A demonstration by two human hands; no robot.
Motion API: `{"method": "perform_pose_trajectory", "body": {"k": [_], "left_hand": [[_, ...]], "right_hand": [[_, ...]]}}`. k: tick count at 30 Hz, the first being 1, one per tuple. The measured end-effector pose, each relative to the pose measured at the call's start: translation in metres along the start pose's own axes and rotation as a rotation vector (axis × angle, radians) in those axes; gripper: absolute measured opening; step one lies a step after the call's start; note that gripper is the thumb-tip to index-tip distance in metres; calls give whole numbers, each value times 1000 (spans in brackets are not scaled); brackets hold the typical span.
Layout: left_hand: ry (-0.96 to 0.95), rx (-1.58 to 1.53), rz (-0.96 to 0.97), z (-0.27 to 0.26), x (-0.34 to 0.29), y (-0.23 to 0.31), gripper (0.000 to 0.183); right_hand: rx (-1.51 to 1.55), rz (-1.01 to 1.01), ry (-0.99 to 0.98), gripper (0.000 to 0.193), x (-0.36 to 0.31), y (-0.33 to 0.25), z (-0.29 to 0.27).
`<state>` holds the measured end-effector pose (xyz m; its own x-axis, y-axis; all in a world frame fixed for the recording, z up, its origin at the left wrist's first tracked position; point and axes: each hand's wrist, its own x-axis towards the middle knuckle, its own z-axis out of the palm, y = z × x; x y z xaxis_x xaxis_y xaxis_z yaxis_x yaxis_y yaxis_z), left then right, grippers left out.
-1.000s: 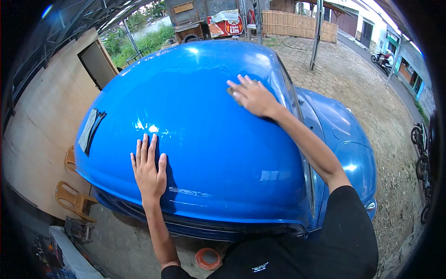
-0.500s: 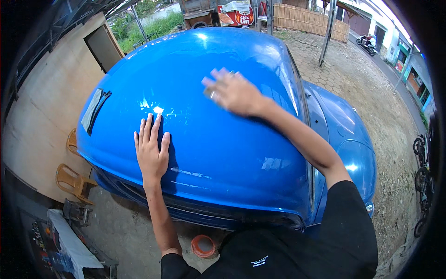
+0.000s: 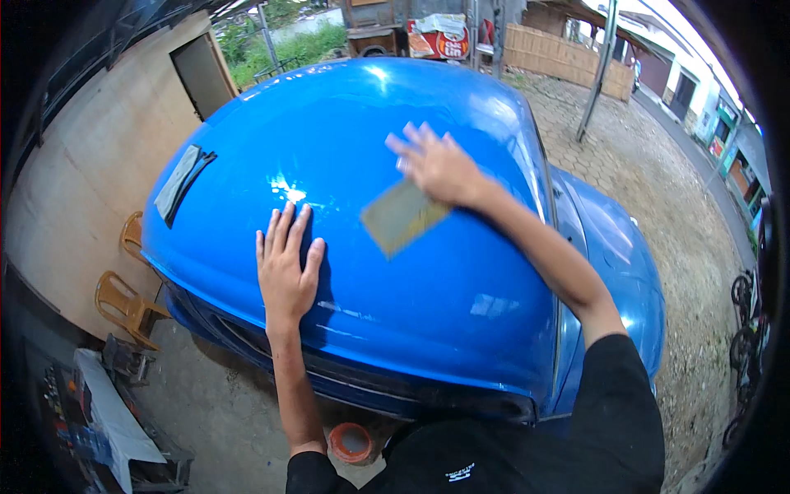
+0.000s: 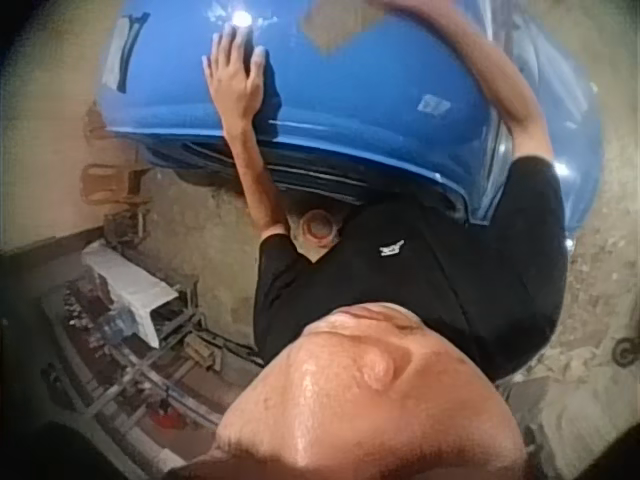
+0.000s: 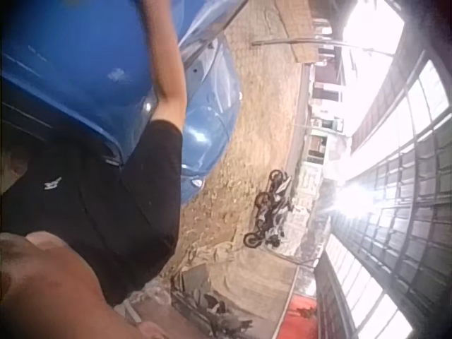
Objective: The person sands the roof, window frames, and exterior body panels of a car with sandpaper, dipping the sandpaper into a bucket of water by hand.
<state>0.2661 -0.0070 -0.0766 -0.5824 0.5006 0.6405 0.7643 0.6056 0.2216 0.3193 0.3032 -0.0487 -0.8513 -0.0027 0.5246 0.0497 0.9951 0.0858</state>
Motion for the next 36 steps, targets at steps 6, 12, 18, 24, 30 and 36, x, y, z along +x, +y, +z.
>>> {"method": "perform_pose_trajectory", "body": {"k": [6,12,18,24,30,36], "left_hand": [[-3,-10,27,-9,4,1,47],[53,-33,60,-6,11,7,42],[-54,-109,195,-2,12,94,46],[-217,37,296,20,7,101,56],[-209,145,71,-9,24,8,51],[-143,185,-74,8,56,-39,57]], "right_hand": [[311,-276,-83,54,-38,-68,-37],[267,-155,-55,67,4,-22,-19],[489,160,-114,66,35,1,-7],[283,189,-193,62,20,5,-12],[312,175,-199,62,26,-1,-14],[276,125,-152,62,26,2,-2]]}}
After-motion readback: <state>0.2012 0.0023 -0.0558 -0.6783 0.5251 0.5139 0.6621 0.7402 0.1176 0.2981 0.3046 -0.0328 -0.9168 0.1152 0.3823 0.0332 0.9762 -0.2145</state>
